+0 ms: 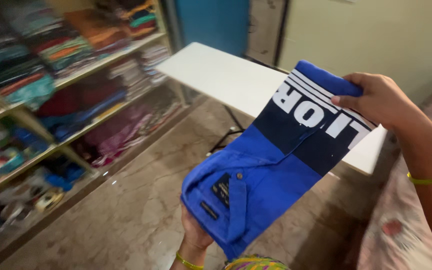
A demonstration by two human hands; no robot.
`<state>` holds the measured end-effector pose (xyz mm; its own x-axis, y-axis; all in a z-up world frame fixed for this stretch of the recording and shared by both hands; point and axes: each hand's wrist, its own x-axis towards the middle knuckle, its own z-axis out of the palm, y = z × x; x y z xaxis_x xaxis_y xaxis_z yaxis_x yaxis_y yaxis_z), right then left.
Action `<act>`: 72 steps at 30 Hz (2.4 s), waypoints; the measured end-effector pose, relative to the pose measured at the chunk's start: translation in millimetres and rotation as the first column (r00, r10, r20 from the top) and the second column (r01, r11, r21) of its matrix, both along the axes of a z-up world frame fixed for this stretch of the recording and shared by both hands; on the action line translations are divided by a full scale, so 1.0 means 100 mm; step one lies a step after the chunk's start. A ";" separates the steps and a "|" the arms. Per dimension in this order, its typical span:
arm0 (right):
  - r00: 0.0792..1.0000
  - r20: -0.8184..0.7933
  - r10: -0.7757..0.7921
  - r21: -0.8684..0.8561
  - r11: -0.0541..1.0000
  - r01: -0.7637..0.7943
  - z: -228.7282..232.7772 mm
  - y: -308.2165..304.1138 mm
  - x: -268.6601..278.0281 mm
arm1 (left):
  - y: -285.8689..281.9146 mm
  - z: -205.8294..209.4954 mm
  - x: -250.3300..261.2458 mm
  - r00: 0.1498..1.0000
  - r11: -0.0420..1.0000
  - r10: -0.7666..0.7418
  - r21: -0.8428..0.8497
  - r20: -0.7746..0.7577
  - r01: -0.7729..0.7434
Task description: The person picks up folded items of clothing from a table and places them onto a shelf in a closet.
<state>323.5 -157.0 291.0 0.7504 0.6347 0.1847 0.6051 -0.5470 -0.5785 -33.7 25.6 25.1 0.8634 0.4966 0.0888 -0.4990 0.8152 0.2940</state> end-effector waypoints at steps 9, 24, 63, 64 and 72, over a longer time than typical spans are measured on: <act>0.975 0.069 0.210 -0.076 0.976 -0.205 -0.26 1.27 0.11 | 0.44 -0.43 -0.16 0.910 0.988 0.154 0.031 -0.386 -0.155; 0.658 -0.331 0.677 0.020 0.702 -0.712 -1.01 3.58 0.03 | 0.95 0.30 -0.96 0.543 0.736 0.655 0.280 -0.526 -0.617; -0.104 0.162 0.981 -0.101 -0.089 -0.991 0.03 6.66 -3.70 | 2.63 1.27 -3.97 -0.073 0.042 0.970 0.454 -0.232 -0.890; -0.117 0.145 0.982 -0.095 -0.104 -0.990 0.07 6.74 -3.78 | 2.71 1.30 -4.01 -0.087 0.033 0.966 0.448 -0.245 -0.893; -0.134 0.339 0.931 -0.106 -0.104 -0.989 0.43 7.32 -4.30 | 2.99 1.51 -4.18 -0.201 -0.058 0.941 0.454 -0.274 -0.889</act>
<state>-106.7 575.4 333.8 -0.7402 0.5679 0.3600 0.4963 0.8227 -0.2774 -452.1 324.9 175.6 -0.5783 0.8132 0.0647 -0.5034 -0.4182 0.7561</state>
